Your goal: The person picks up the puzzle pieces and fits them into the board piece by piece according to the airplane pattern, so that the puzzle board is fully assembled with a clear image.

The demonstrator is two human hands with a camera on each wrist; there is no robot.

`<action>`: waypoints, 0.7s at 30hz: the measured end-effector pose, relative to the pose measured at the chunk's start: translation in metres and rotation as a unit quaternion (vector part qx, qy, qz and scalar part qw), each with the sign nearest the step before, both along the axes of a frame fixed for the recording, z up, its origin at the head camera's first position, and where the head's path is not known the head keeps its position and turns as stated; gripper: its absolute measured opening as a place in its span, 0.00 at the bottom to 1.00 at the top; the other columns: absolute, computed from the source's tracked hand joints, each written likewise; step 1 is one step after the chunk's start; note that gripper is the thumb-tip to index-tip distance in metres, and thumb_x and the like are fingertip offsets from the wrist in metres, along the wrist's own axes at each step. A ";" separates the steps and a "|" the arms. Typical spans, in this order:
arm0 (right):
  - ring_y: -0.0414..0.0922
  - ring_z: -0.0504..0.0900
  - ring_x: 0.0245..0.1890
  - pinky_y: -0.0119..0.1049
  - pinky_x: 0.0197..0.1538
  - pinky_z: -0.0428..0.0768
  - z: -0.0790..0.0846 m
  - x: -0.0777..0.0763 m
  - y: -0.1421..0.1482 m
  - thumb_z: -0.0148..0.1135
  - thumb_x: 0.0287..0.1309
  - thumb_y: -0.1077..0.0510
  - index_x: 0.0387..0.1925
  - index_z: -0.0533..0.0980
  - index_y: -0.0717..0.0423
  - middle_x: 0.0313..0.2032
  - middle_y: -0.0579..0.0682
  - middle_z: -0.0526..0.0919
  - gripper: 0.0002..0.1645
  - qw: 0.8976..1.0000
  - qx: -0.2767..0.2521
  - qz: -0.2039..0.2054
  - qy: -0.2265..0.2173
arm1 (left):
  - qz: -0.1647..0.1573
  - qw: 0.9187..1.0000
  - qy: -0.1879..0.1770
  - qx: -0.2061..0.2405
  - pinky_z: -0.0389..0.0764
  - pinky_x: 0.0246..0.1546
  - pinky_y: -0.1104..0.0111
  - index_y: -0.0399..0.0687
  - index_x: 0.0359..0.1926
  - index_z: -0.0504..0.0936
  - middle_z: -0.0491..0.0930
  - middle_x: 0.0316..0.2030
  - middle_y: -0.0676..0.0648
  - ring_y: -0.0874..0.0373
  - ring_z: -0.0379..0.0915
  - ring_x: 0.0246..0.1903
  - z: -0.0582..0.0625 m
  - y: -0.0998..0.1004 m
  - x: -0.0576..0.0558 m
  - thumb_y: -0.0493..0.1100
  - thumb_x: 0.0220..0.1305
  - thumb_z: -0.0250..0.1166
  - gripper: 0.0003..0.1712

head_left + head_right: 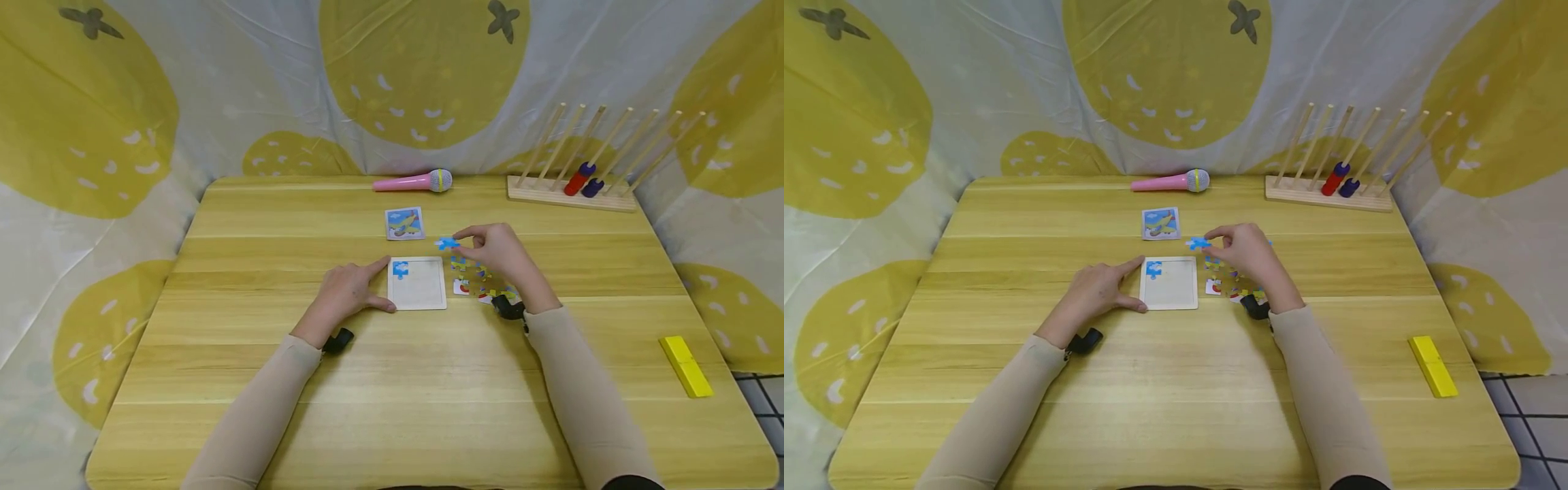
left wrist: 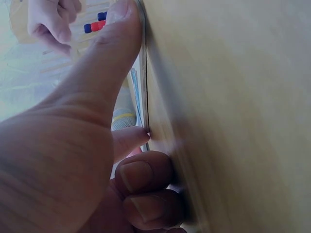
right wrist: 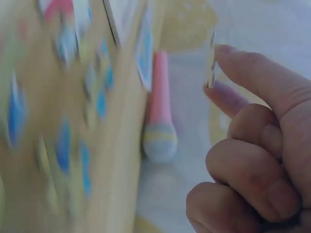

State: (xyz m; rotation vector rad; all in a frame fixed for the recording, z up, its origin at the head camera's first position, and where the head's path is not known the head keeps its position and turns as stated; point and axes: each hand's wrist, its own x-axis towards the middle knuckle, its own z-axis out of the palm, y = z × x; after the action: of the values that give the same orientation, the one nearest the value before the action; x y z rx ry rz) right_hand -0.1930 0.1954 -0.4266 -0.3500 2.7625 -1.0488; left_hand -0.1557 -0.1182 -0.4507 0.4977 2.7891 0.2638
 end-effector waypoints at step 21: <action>0.40 0.64 0.20 0.34 0.28 0.62 -0.035 0.000 -0.054 0.73 0.66 0.45 0.54 0.89 0.47 0.18 0.43 0.69 0.19 0.994 0.072 0.083 0.010 | -0.008 1.000 0.004 0.000 0.59 0.25 0.64 0.66 0.82 0.65 0.70 0.19 0.49 0.57 0.55 0.22 0.001 0.000 0.000 0.81 0.46 0.73 0.64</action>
State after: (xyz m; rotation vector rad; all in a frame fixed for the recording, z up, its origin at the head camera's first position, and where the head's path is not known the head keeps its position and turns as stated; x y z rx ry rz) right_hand -0.1927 0.1412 -0.4615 -0.5592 2.7499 -0.8050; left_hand -0.1558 -0.1184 -0.4497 0.5223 2.7910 0.2596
